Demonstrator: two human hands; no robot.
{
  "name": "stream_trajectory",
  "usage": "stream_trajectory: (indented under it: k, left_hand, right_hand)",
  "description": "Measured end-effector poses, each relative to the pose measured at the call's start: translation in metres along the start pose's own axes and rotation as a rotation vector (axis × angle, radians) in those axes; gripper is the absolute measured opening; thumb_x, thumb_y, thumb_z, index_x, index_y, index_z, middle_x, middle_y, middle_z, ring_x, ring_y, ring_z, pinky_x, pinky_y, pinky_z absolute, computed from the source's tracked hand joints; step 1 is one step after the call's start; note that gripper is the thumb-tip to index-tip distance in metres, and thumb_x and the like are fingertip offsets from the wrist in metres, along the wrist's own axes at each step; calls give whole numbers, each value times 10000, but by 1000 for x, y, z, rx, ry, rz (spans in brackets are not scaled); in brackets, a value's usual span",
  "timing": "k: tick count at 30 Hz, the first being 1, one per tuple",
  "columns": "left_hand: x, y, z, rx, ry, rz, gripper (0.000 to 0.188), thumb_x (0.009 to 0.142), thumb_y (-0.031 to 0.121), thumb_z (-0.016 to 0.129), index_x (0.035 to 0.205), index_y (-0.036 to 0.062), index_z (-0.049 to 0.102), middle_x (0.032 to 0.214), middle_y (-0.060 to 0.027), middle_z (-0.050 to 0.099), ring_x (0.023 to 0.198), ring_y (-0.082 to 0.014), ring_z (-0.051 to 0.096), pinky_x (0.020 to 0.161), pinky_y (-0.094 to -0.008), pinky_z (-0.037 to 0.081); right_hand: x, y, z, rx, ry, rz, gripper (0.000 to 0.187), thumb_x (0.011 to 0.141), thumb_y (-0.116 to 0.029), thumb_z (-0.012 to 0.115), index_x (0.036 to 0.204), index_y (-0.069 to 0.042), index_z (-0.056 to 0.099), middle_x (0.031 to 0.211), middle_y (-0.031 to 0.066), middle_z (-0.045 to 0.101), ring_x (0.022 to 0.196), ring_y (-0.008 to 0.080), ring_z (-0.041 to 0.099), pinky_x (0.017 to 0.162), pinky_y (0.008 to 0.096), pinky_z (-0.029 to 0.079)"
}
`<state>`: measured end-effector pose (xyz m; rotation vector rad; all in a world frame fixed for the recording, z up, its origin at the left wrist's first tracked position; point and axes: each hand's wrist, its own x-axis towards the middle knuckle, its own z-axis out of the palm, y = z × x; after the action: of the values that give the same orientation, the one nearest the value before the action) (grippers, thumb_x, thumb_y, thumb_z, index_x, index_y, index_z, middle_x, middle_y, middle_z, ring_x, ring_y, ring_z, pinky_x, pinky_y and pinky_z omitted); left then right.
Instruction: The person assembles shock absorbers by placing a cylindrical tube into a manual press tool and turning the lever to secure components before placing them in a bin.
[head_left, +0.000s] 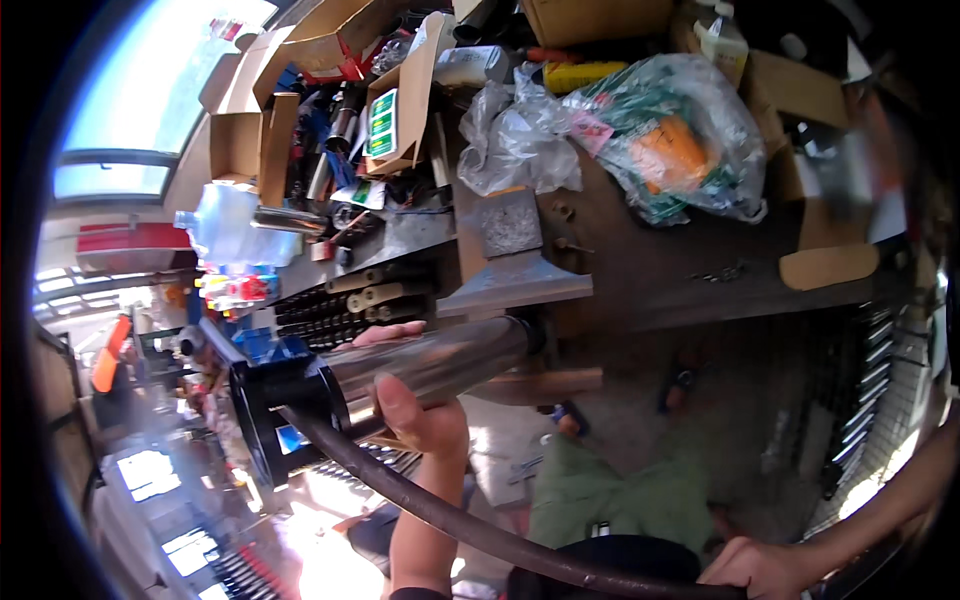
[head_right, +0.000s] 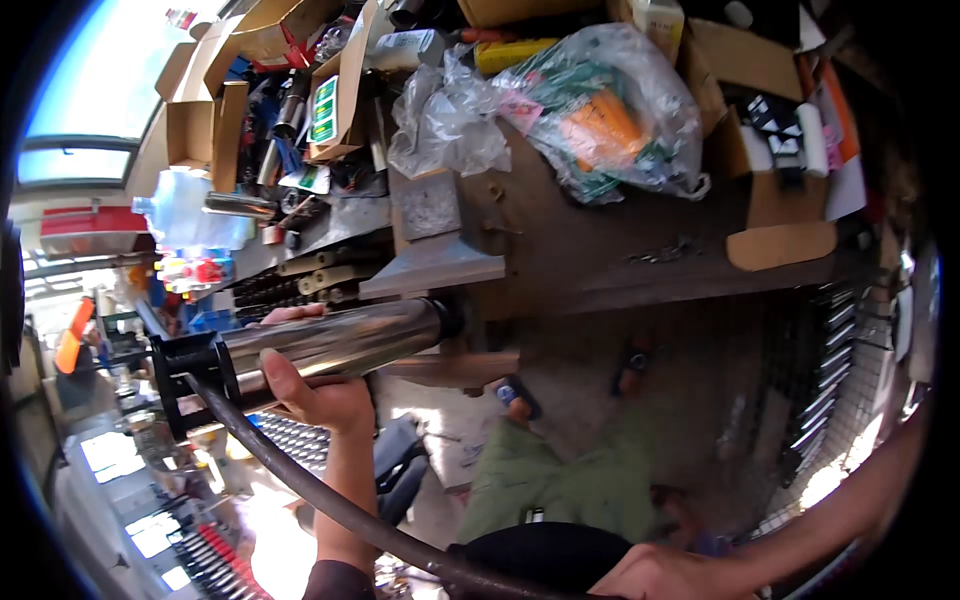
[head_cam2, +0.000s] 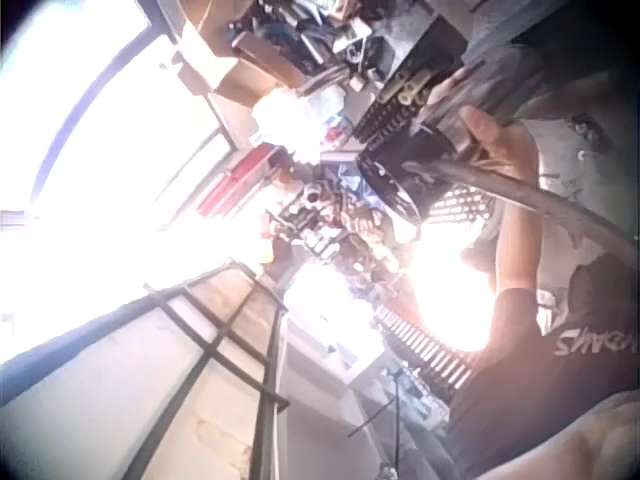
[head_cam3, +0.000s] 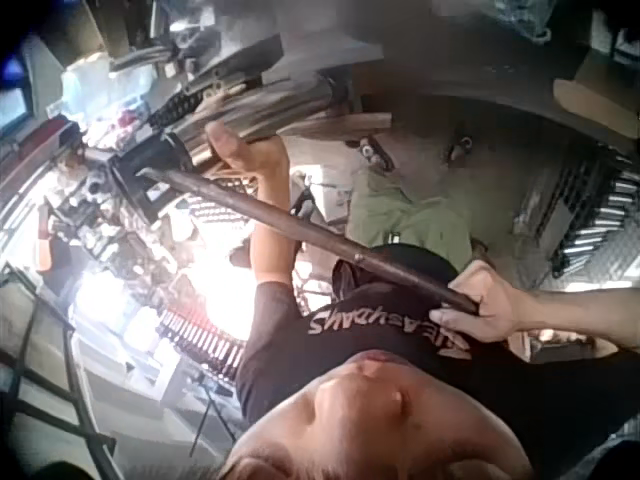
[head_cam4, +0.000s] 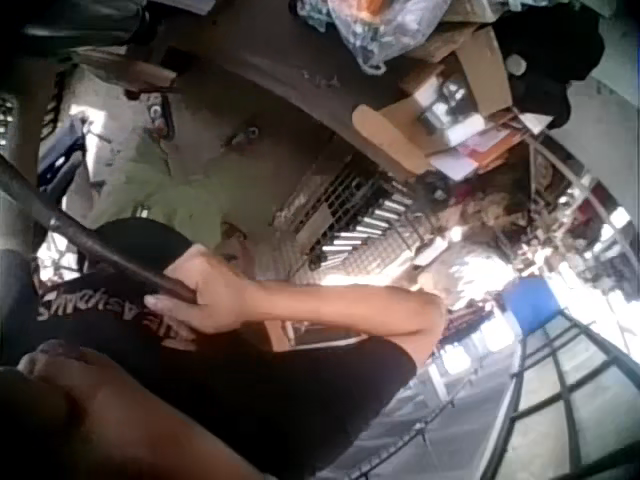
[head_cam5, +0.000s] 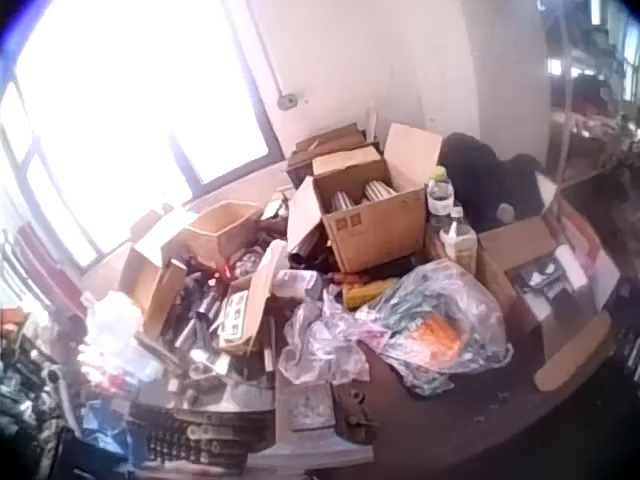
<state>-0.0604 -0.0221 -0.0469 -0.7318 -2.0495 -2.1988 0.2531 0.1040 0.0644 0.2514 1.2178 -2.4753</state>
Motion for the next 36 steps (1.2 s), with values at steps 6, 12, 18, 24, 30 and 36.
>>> stream_trajectory:
  k: [6,12,18,24,30,36]
  left_hand:
    - [1,14,15,-222,-86,6,397,920,99,641,1264,-25,487,1140,-157,613,986,-242,633,903,-402,531]
    - [8,3,-8,-209,-258,139,546,911,100,718,1339,4,393,1209,-100,573,986,-141,579,794,-282,514]
    - [49,12,-43,-411,-999,1,897,892,147,720,1493,64,59,1496,-139,333,1366,-241,323,1106,-374,297]
    - [75,47,-83,-654,-1307,-512,946,865,22,594,1620,136,36,1494,-109,402,1378,-213,370,1152,-352,279]
    - [-18,75,-283,-291,-862,-1086,438,978,382,606,1245,36,638,1021,-44,680,947,-162,609,806,-328,475]
    - [-112,198,-273,697,-382,-486,377,869,412,704,964,48,680,734,-56,681,689,-206,651,620,-378,481]
  right_hand:
    - [34,56,100,-171,264,-190,428,988,-37,578,593,-56,413,520,37,502,438,163,565,419,326,385]
    - [137,140,197,-195,457,-443,386,989,-39,509,616,-52,409,547,64,462,465,173,470,457,335,336]
    - [295,230,267,168,826,-556,383,1038,-208,507,698,-38,547,606,32,509,549,145,483,549,306,370]
    - [322,240,258,80,857,-559,304,1036,-192,500,781,-36,553,730,16,520,642,104,454,631,259,370]
    - [274,110,169,-439,969,-1016,196,1026,-192,536,1102,-28,609,853,7,510,758,105,500,699,260,442]
    - [256,-171,7,-1981,882,-1370,362,806,-168,703,1159,-118,639,1203,104,603,1145,313,566,1021,462,382]
